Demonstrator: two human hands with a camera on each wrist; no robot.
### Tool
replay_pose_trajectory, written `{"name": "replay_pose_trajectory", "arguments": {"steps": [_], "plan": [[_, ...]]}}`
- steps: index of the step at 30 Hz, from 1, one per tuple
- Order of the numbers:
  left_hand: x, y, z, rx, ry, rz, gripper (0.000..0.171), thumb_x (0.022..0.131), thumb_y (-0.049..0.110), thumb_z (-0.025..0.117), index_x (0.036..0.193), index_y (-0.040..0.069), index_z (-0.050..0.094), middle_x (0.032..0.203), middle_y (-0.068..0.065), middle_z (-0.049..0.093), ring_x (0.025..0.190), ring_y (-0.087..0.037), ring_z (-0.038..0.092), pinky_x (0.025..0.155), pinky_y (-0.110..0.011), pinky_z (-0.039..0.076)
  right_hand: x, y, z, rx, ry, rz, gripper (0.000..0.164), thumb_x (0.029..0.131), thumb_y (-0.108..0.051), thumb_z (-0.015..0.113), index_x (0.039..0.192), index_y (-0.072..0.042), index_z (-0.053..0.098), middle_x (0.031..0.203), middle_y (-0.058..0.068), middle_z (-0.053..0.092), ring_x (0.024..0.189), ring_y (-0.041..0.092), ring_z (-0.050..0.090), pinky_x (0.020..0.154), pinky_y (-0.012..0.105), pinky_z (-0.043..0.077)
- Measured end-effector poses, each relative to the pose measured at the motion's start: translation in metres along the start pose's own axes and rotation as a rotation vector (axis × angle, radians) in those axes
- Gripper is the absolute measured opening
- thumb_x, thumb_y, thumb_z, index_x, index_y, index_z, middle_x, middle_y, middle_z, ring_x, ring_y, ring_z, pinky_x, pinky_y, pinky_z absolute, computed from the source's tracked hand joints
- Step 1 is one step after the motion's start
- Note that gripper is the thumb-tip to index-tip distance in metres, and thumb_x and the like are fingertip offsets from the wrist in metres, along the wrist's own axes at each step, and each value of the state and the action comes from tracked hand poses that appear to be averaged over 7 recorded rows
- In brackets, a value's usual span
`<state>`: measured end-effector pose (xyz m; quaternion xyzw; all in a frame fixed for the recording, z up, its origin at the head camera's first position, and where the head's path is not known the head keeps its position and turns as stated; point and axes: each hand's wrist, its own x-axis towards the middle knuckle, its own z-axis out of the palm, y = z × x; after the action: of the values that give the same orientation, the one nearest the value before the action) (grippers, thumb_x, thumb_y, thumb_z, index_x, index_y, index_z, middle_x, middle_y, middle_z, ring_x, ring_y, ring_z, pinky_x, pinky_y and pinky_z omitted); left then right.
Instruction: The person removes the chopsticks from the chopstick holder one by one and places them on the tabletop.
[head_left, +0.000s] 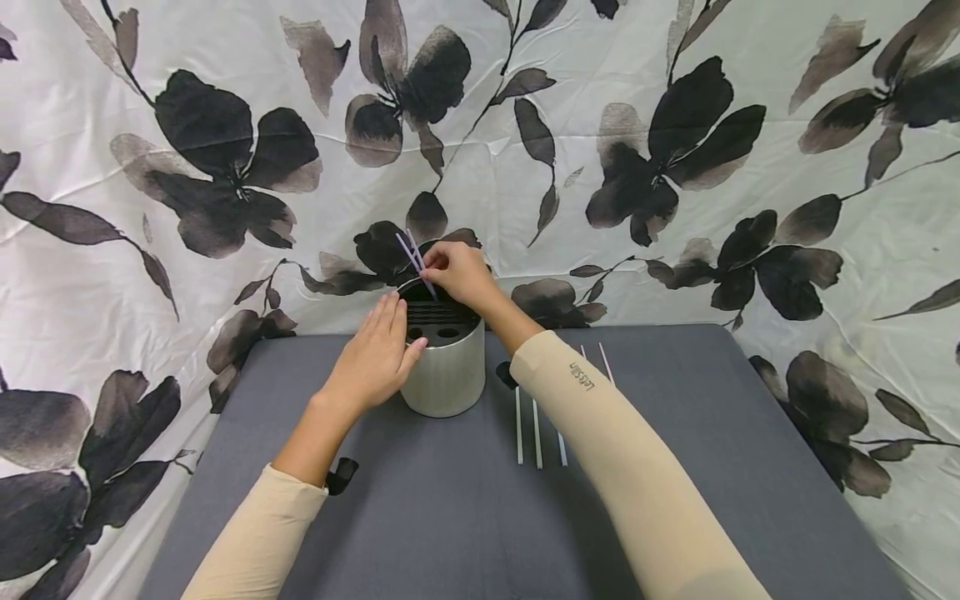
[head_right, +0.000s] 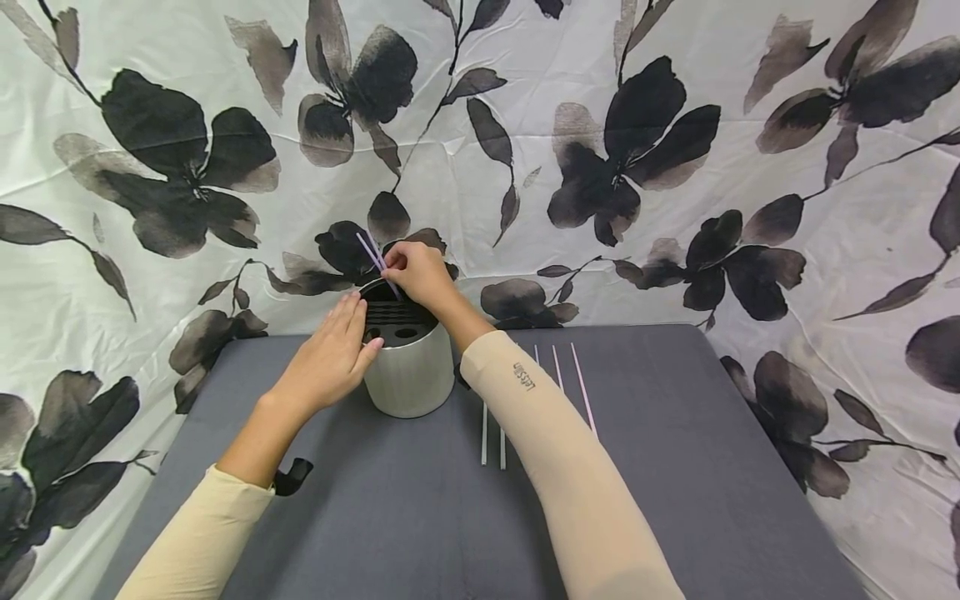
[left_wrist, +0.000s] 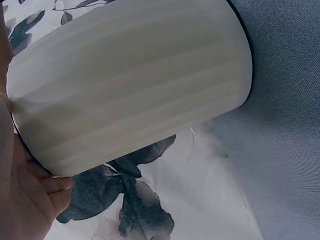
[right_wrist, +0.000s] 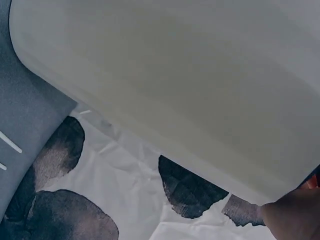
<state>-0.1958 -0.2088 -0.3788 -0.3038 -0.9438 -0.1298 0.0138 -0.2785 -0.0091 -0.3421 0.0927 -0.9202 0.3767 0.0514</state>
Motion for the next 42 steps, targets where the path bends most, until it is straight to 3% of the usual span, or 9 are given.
{"name": "replay_pose_trajectory", "arguments": {"steps": [7, 15, 23, 30, 37, 42], "plan": [[-0.003, 0.000, -0.001, -0.002, -0.004, 0.005, 0.077, 0.111, 0.047, 0.033, 0.159, -0.011, 0.020, 0.169, -0.029, 0.014, 0.160, -0.040, 0.011, 0.131, -0.050, 0.014, -0.004, -0.004, -0.004, 0.043, 0.026, -0.023, 0.012, 0.096, -0.019, 0.076, 0.102, -0.010, 0.075, 0.095, 0.005, 0.077, 0.084, 0.016, 0.069, 0.077, 0.029, 0.056], [-0.009, -0.004, -0.003, 0.000, -0.004, 0.015, 0.077, 0.111, 0.046, 0.033, 0.159, -0.012, 0.020, 0.169, -0.030, 0.015, 0.159, -0.041, 0.012, 0.131, -0.051, 0.016, -0.013, -0.013, -0.018, 0.279, 0.063, -0.025, 0.013, 0.096, -0.011, 0.074, 0.106, -0.002, 0.073, 0.101, 0.013, 0.074, 0.087, 0.021, 0.073, 0.077, 0.026, 0.063], [-0.012, -0.005, -0.004, -0.007, 0.007, 0.038, 0.076, 0.111, 0.045, 0.035, 0.158, -0.013, 0.022, 0.168, -0.031, 0.017, 0.159, -0.042, 0.014, 0.131, -0.052, 0.015, -0.020, -0.017, -0.039, 0.434, 0.158, -0.022, 0.020, 0.096, -0.010, 0.073, 0.111, 0.003, 0.071, 0.106, 0.016, 0.074, 0.091, 0.021, 0.073, 0.082, 0.030, 0.064], [-0.015, -0.005, -0.005, -0.016, 0.012, 0.058, 0.075, 0.111, 0.044, 0.036, 0.158, -0.014, 0.023, 0.168, -0.031, 0.018, 0.159, -0.042, 0.015, 0.131, -0.052, 0.016, -0.029, -0.023, -0.067, 0.562, 0.255, -0.071, 0.013, 0.096, -0.006, 0.073, 0.106, 0.003, 0.071, 0.096, 0.010, 0.072, 0.083, 0.017, 0.072, 0.083, 0.041, 0.064], [-0.016, -0.005, -0.007, -0.018, -0.002, 0.062, 0.076, 0.111, 0.045, 0.035, 0.158, -0.013, 0.021, 0.168, -0.031, 0.016, 0.159, -0.043, 0.013, 0.131, -0.052, 0.014, -0.039, -0.024, -0.105, 0.717, 0.355, -0.096, 0.009, 0.094, -0.001, 0.073, 0.102, 0.003, 0.071, 0.096, 0.006, 0.073, 0.086, 0.015, 0.073, 0.084, 0.034, 0.064], [-0.016, -0.004, -0.007, -0.026, -0.004, 0.061, 0.076, 0.111, 0.044, 0.036, 0.158, -0.013, 0.021, 0.168, -0.031, 0.016, 0.159, -0.043, 0.013, 0.131, -0.053, 0.014, -0.049, -0.021, -0.130, 0.757, 0.437, -0.104, 0.012, 0.092, 0.000, 0.076, 0.103, 0.001, 0.073, 0.095, 0.008, 0.072, 0.084, 0.018, 0.074, 0.082, 0.032, 0.064]]}}
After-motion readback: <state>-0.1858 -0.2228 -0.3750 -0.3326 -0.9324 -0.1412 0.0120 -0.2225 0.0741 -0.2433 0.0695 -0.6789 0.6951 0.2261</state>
